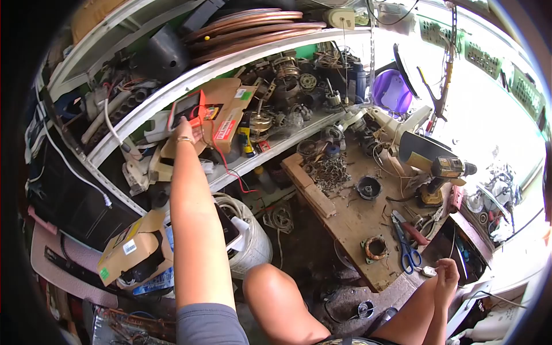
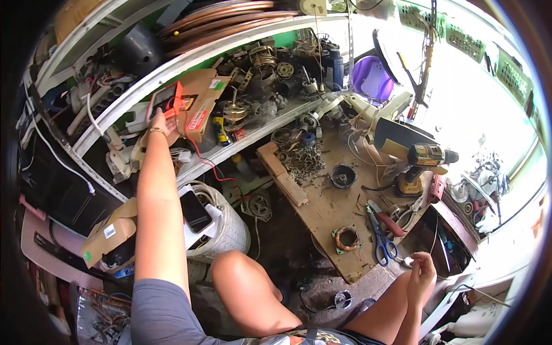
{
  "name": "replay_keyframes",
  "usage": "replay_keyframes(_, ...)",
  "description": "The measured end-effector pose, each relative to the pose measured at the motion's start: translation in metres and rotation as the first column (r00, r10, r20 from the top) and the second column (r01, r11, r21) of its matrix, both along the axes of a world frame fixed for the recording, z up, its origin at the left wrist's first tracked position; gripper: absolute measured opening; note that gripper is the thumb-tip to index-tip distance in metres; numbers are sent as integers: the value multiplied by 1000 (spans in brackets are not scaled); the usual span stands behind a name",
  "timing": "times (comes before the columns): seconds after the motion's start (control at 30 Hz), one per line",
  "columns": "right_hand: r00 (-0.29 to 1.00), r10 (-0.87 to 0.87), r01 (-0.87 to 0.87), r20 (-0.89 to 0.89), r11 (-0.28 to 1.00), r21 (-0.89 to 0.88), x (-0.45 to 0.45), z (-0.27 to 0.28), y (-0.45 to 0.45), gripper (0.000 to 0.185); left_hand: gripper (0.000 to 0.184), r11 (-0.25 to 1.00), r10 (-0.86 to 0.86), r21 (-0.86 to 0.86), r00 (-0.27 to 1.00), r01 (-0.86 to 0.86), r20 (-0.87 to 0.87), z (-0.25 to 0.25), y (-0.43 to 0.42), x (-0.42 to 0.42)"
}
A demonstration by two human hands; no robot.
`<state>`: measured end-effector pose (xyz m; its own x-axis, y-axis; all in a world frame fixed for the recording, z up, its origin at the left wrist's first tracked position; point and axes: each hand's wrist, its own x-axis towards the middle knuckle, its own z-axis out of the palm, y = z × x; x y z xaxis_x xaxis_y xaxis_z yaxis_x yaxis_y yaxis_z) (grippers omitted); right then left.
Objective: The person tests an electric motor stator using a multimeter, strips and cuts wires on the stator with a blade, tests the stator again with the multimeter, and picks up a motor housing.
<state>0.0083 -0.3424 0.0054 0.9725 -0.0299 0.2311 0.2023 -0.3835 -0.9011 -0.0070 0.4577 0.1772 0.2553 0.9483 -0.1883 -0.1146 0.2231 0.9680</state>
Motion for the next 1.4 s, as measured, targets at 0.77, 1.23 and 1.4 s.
replay_keyframes(0.77, 910, 347, -360, 227, 933, 20, 1, 9, 48, 20, 9, 962, -133, -137, 840, 238, 526, -22, -127, -108)
replay_keyframes(1.23, 370, 845, -901, 386, 225, 372, -60, 57, 273, 113, 29, 637, -425, -116, 472, 762, 772, -8, -404, -174)
replay_keyframes(1.4, 2, 997, -871, 75, -35, 491, -113, 14, 235, 29, 25, 546, -462, -72, 371, 835, 806, -7, -415, -154)
